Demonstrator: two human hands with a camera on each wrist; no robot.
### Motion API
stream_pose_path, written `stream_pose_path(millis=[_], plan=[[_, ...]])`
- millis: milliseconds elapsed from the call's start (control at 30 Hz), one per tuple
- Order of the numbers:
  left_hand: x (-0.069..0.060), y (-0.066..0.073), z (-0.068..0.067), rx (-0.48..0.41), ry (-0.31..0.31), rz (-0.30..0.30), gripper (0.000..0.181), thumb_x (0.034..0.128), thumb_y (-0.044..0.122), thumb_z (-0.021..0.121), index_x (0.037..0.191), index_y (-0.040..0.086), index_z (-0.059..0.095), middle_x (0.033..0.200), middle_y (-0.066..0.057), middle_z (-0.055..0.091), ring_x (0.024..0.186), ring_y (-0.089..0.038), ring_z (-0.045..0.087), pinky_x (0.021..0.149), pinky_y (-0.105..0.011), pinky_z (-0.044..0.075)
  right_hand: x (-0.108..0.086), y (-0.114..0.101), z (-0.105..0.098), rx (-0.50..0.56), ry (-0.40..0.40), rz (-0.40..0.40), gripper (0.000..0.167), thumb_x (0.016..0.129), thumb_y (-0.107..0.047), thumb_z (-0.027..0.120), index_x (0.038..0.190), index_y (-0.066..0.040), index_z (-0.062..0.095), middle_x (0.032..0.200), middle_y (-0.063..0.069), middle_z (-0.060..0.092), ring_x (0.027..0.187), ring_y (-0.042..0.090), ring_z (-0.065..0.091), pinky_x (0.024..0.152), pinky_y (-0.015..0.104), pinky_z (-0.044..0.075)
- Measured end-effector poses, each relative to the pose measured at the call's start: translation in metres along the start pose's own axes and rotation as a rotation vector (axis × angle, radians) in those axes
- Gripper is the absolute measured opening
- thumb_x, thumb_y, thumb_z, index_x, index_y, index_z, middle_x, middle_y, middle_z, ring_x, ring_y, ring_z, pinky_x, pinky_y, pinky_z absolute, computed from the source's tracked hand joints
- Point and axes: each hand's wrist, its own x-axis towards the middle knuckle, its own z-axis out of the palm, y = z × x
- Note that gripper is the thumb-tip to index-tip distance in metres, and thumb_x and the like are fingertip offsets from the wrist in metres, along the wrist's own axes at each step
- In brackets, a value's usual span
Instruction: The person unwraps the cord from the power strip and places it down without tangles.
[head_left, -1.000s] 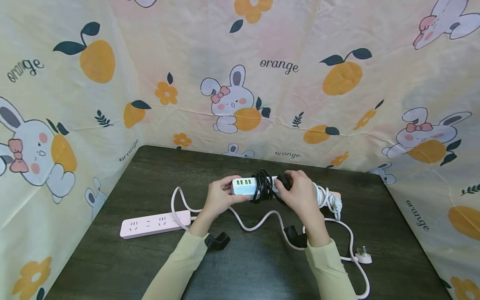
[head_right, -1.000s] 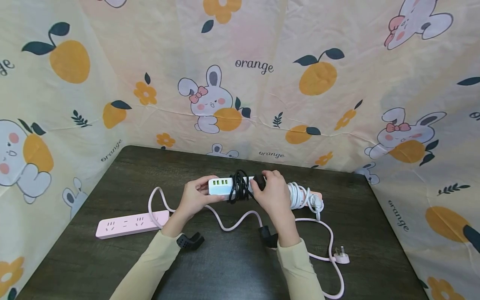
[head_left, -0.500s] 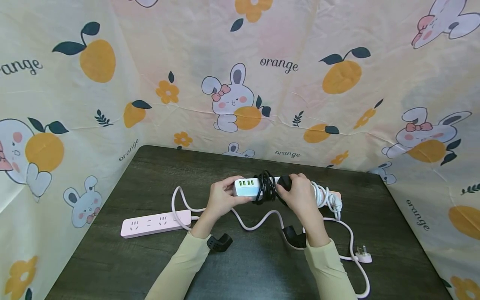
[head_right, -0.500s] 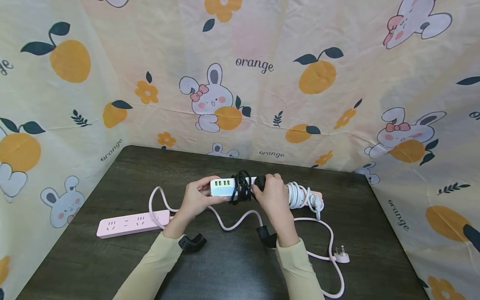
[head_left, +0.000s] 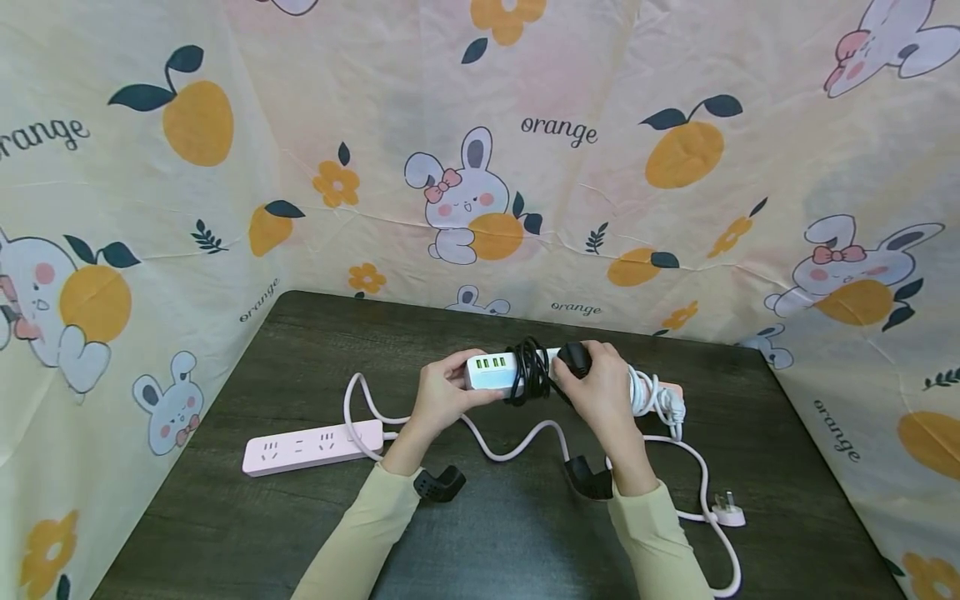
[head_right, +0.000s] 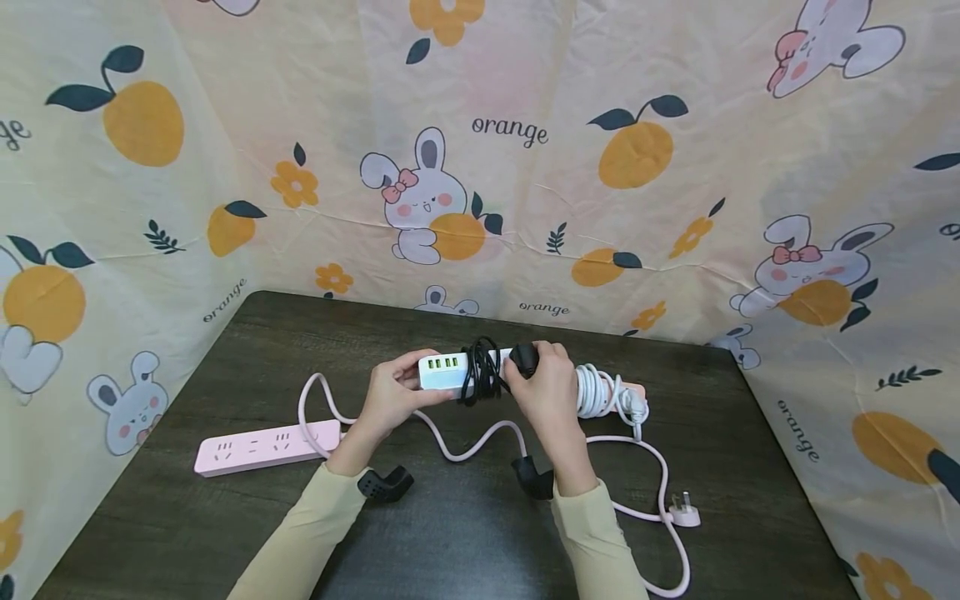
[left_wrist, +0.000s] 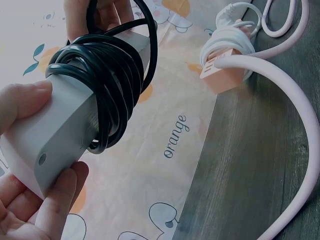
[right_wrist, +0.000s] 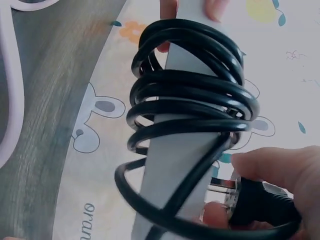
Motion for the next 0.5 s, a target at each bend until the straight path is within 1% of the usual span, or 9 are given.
stream_pose_path(millis=[67, 167, 267, 300, 367, 500], plan=[[0.001, -0.002, -0.002, 0.006, 0.013, -0.003, 0.051, 0.0625, -0.003, 0.083, 0.11, -0.003, 0.065, 0.098, -0.019, 0.065, 0.083, -0.03, 0.067, 0.068, -0.031, 0.056, -0.003, 0.0, 0.001, 0.031, 0.061, -0.039, 0.038, 0.077, -0.017, 0.076, 0.103, 0.008, 0.063, 0.092, 0.022, 0.059, 0.077, 0.035, 0.056, 0.063, 0.045, 0.046], [0.002, -0.004, -0.006, 0.006, 0.038, -0.011, 0.051, 0.063, -0.002, 0.084, 0.11, -0.003, 0.065, 0.098, -0.019, 0.065, 0.084, -0.028, 0.067, 0.07, -0.03, 0.055, -0.01, 0.001, 0.002, 0.051, 0.14, -0.116, 0.038, 0.073, -0.016, 0.08, 0.101, 0.004, 0.066, 0.088, 0.018, 0.06, 0.073, 0.032, 0.056, 0.059, 0.042, 0.045], [0.004, -0.004, -0.011, -0.017, 0.065, -0.021, 0.051, 0.0624, -0.004, 0.083, 0.111, -0.003, 0.065, 0.099, -0.019, 0.065, 0.085, -0.024, 0.066, 0.072, -0.028, 0.054, -0.02, 0.006, 0.005, 0.054, 0.19, -0.162, 0.036, 0.071, -0.015, 0.082, 0.1, 0.001, 0.068, 0.083, 0.015, 0.061, 0.066, 0.027, 0.055, 0.054, 0.036, 0.042], [0.005, -0.004, -0.013, -0.023, 0.072, -0.02, 0.052, 0.0623, -0.005, 0.083, 0.111, -0.003, 0.065, 0.1, -0.019, 0.065, 0.086, -0.023, 0.065, 0.073, -0.027, 0.054, -0.022, 0.009, 0.007, 0.058, 0.196, -0.16, 0.037, 0.07, -0.014, 0.083, 0.101, 0.001, 0.068, 0.082, 0.014, 0.062, 0.065, 0.025, 0.055, 0.054, 0.034, 0.042], [0.007, -0.002, -0.017, -0.025, 0.085, -0.007, 0.051, 0.0621, -0.006, 0.082, 0.11, -0.004, 0.065, 0.1, -0.019, 0.065, 0.086, -0.023, 0.065, 0.073, -0.026, 0.054, -0.027, 0.016, 0.011, 0.095, 0.184, -0.133, 0.038, 0.069, -0.012, 0.083, 0.101, 0.001, 0.068, 0.082, 0.014, 0.063, 0.064, 0.024, 0.057, 0.054, 0.033, 0.046], [0.008, 0.0, -0.023, -0.002, 0.079, 0.028, 0.051, 0.0624, -0.006, 0.082, 0.11, -0.005, 0.064, 0.101, -0.02, 0.064, 0.086, -0.026, 0.065, 0.072, -0.026, 0.054, -0.027, 0.036, 0.021, 0.185, 0.124, -0.058, 0.036, 0.071, -0.006, 0.081, 0.102, 0.005, 0.066, 0.085, 0.017, 0.066, 0.065, 0.024, 0.062, 0.056, 0.028, 0.051]])
